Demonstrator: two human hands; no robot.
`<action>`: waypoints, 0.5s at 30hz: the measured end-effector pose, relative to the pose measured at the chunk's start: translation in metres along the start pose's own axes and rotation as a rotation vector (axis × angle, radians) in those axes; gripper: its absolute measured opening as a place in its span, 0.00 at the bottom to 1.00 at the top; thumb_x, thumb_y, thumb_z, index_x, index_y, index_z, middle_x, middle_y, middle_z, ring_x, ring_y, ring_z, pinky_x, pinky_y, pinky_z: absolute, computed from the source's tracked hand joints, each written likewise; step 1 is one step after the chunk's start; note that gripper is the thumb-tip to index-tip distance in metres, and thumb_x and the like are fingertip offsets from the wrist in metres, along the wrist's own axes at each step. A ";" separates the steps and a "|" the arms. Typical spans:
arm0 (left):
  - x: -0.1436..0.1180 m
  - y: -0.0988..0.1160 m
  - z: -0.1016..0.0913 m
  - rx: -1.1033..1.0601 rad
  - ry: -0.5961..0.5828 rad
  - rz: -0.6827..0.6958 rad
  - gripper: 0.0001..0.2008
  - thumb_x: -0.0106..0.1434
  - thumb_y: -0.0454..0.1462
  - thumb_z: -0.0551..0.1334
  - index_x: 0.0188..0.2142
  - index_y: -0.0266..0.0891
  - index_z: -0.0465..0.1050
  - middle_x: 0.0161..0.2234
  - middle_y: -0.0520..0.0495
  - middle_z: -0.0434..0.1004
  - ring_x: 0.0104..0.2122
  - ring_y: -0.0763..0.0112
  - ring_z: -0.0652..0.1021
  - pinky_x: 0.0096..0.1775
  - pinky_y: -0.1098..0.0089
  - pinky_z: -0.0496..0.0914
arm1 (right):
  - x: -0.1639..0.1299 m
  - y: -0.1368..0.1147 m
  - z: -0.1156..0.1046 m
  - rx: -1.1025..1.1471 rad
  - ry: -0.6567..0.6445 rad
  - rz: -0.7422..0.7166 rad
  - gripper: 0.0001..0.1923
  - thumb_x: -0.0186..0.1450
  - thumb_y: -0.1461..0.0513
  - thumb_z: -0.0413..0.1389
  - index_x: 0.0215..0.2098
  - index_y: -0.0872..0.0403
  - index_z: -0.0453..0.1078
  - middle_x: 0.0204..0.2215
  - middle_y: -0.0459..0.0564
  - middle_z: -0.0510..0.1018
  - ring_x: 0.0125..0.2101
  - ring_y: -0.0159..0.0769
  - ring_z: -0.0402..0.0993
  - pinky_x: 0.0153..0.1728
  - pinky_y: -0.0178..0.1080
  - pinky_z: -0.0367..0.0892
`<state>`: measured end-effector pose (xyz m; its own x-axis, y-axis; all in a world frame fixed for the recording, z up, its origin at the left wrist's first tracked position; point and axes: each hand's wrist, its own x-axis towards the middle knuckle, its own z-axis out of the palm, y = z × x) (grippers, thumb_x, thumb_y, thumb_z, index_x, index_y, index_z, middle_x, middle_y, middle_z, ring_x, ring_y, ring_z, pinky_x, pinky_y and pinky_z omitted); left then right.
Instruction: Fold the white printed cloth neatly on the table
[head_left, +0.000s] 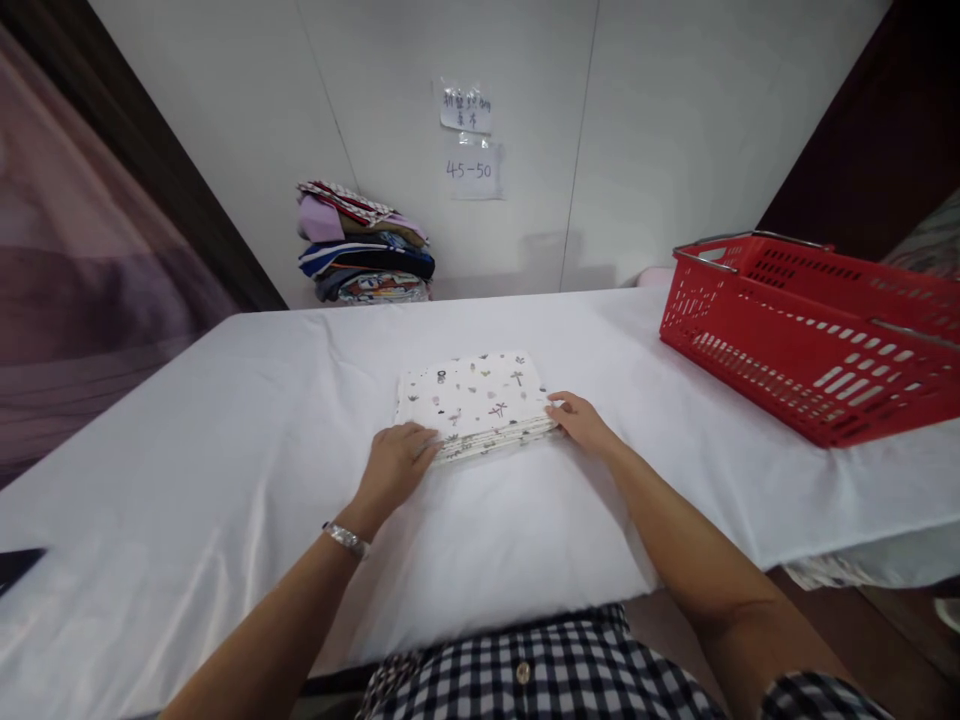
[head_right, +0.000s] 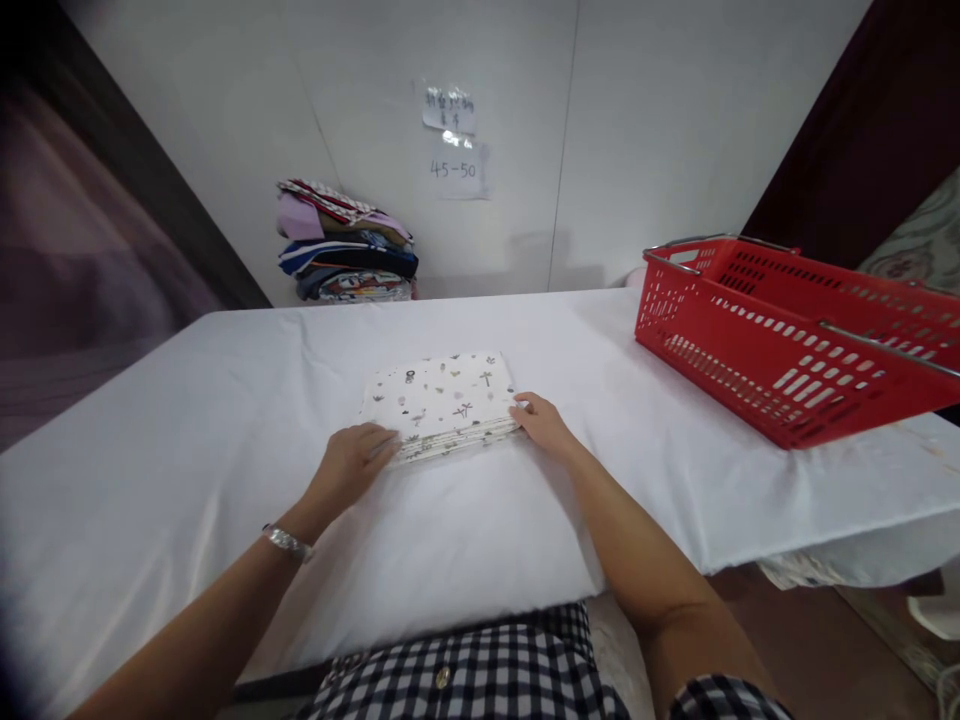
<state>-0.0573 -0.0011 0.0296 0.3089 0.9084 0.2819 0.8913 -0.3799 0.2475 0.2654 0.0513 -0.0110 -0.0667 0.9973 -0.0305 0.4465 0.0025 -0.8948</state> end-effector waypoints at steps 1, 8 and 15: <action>0.005 0.005 0.001 -0.016 -0.002 0.021 0.14 0.65 0.41 0.52 0.39 0.41 0.75 0.38 0.46 0.76 0.39 0.65 0.73 0.45 0.62 0.64 | 0.000 0.002 0.000 -0.010 0.011 -0.019 0.20 0.59 0.49 0.52 0.45 0.50 0.67 0.23 0.41 0.70 0.22 0.31 0.67 0.26 0.35 0.65; 0.039 0.040 0.017 -0.096 -0.120 0.138 0.13 0.64 0.36 0.51 0.37 0.40 0.75 0.37 0.46 0.74 0.39 0.65 0.72 0.40 0.65 0.66 | -0.010 0.003 -0.003 -0.150 0.133 -0.277 0.14 0.58 0.52 0.54 0.38 0.50 0.73 0.37 0.49 0.73 0.35 0.37 0.69 0.36 0.39 0.66; 0.048 0.040 0.013 -0.005 -0.251 0.187 0.12 0.64 0.36 0.51 0.35 0.40 0.74 0.36 0.47 0.73 0.38 0.66 0.70 0.34 0.69 0.63 | -0.019 -0.006 0.002 -0.257 0.086 -0.330 0.12 0.61 0.57 0.52 0.40 0.48 0.74 0.42 0.49 0.72 0.45 0.41 0.66 0.43 0.42 0.64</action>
<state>-0.0029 0.0294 0.0409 0.5404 0.8371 0.0851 0.8097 -0.5448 0.2181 0.2618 0.0322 -0.0062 -0.1738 0.9424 0.2859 0.6219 0.3301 -0.7101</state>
